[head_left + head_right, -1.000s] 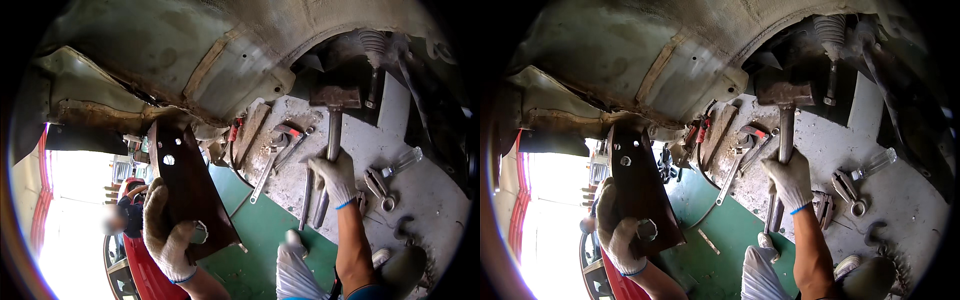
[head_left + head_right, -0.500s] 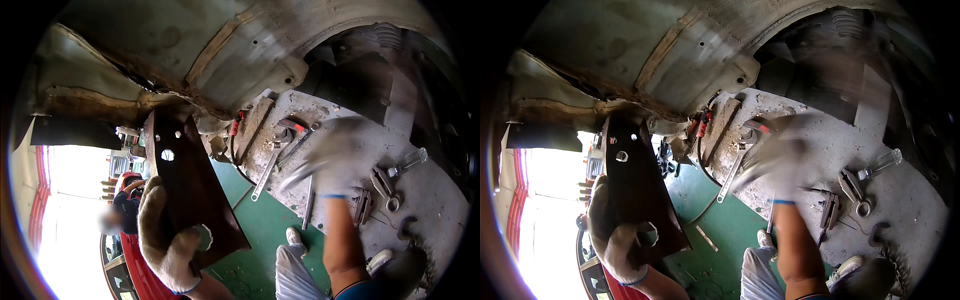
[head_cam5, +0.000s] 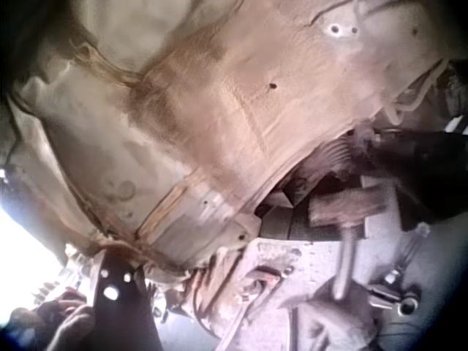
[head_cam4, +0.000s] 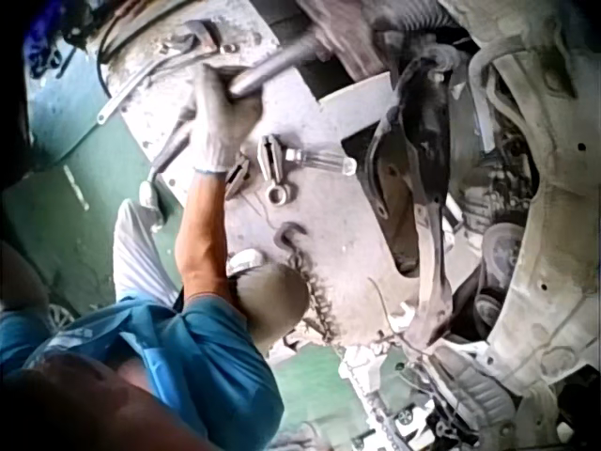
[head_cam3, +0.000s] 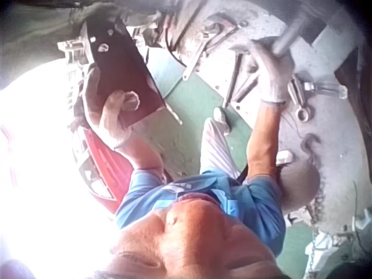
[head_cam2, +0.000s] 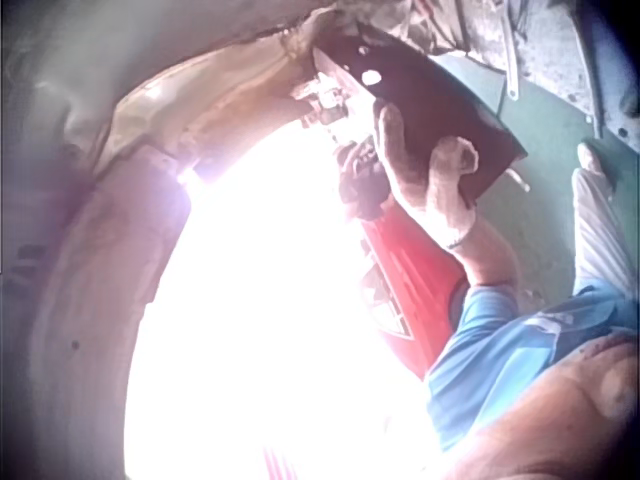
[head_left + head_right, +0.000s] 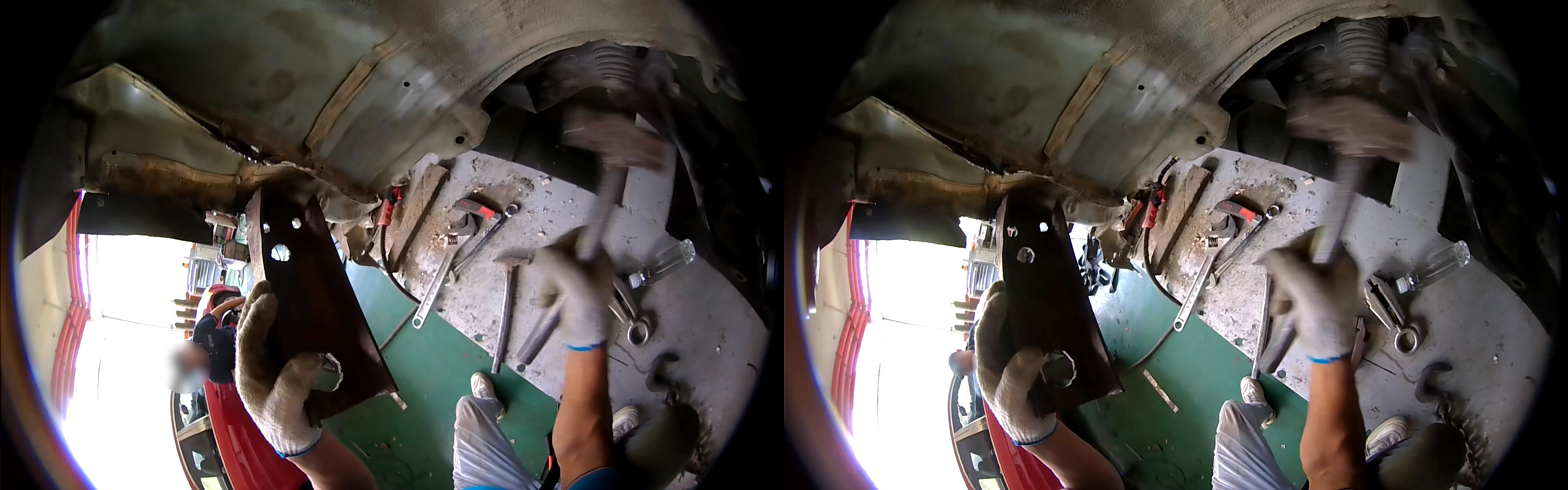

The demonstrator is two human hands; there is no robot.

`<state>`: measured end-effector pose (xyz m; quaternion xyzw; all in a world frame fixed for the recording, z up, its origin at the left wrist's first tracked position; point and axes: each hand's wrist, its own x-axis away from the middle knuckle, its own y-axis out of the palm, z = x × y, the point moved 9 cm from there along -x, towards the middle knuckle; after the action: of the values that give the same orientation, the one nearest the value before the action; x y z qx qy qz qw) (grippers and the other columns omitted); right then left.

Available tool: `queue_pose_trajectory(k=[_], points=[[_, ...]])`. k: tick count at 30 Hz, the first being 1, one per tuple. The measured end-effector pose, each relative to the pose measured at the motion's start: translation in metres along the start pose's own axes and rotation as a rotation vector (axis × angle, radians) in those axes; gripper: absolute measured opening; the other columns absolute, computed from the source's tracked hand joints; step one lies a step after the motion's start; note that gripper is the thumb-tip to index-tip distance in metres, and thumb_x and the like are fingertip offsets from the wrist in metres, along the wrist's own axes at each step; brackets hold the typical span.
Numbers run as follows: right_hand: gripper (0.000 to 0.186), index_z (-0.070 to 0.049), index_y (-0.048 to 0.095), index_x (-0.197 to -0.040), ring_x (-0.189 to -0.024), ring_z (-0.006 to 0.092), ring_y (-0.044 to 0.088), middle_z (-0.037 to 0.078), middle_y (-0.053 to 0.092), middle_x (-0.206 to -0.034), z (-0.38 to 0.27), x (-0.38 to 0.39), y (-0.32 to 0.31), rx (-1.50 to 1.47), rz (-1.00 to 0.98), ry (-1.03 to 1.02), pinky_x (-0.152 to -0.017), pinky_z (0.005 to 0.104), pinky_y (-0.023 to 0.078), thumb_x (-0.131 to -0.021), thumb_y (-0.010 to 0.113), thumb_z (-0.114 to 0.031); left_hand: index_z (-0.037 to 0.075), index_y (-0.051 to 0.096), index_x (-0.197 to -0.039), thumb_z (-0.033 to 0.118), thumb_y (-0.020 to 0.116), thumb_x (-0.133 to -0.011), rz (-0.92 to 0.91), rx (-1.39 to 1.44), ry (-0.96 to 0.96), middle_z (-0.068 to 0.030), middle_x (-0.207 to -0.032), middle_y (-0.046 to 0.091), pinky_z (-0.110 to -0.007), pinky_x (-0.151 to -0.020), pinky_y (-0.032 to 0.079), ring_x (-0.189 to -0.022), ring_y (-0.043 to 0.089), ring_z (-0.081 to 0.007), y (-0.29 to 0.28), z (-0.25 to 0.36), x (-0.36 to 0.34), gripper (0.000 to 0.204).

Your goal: The person works on a car body in a repair shop, using a hammer and metal bar to straighten a bent section of the vehicle's frame. Another person is seen welding nearby. The person repeatedly strikes the metal to reshape it.

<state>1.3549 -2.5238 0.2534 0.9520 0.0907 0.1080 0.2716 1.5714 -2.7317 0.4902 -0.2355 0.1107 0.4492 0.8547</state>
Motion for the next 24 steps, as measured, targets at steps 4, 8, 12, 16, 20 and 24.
queue_pose_trajectory(k=[4,8,12,16,20,24], points=[[0.021,0.004,0.065,-0.107,-0.06,0.0118,0.055,0.005,0.061,-0.073,-0.063,0.001,-0.096,-0.226,0.114,-0.443,-0.056,0.0271,0.051,-0.095,0.064,-0.014,-0.01,0.057,-0.138,0.005,0.069,-0.065,0.021,0.008,0.021,-0.0242,-0.15,0.051,-0.048,-0.121,0.034,-0.142,0.047,-0.0364,-0.001,0.003,0.004,0.075],[0.034,0.008,0.059,-0.124,-0.08,0.0184,0.064,0.014,0.067,-0.094,-0.104,0.004,-0.135,-0.011,0.522,-0.819,-0.07,0.0307,0.059,-0.099,0.059,-0.016,-0.011,0.057,-0.135,0.017,0.062,-0.076,-0.041,-0.275,0.241,-0.0277,-0.146,0.053,-0.042,-0.095,0.053,-0.127,0.059,-0.0369,-0.012,0.0,0.005,0.066],[0.03,0.003,0.055,-0.122,-0.081,0.0214,0.066,0.015,0.067,-0.096,0.012,-0.029,-0.059,0.104,0.265,-0.292,-0.068,0.0338,0.059,-0.099,0.057,-0.017,-0.013,0.053,-0.138,0.022,0.061,-0.076,0.005,-0.21,0.143,-0.0287,-0.142,0.055,-0.044,-0.101,0.054,-0.123,0.062,-0.0369,0.008,0.008,0.002,0.072],[0.02,-0.004,0.062,-0.084,-0.047,0.0132,0.057,0.005,0.062,-0.066,0.062,-0.039,0.064,-0.011,-0.168,0.268,-0.045,0.0303,0.05,-0.091,0.071,-0.021,-0.009,0.057,-0.138,0.004,0.066,-0.062,-0.008,-0.053,-0.007,-0.0227,-0.148,0.053,-0.048,-0.12,0.035,-0.142,0.048,-0.0347,0.009,0.001,-0.003,0.078],[0.023,-0.005,0.055,-0.092,-0.045,0.0113,0.055,0.006,0.061,-0.067,0.051,-0.024,0.043,-0.013,-0.17,0.239,-0.037,0.0259,0.045,-0.083,0.076,-0.001,-0.012,0.052,-0.141,0.02,0.064,-0.071,0.016,-0.149,0.081,-0.0247,-0.143,0.056,-0.045,-0.116,0.04,-0.132,0.055,-0.0359,-0.003,0.006,0.005,0.078],[0.02,-0.004,0.057,-0.092,-0.045,0.0104,0.055,0.005,0.062,-0.067,0.037,-0.014,0.008,0.003,-0.127,0.157,-0.037,0.026,0.046,-0.084,0.076,-0.005,-0.013,0.052,-0.141,0.022,0.064,-0.073,-0.032,-0.167,0.048,-0.026,-0.144,0.055,-0.046,-0.115,0.041,-0.133,0.054,-0.0371,0.008,0.003,0.0,0.077]])
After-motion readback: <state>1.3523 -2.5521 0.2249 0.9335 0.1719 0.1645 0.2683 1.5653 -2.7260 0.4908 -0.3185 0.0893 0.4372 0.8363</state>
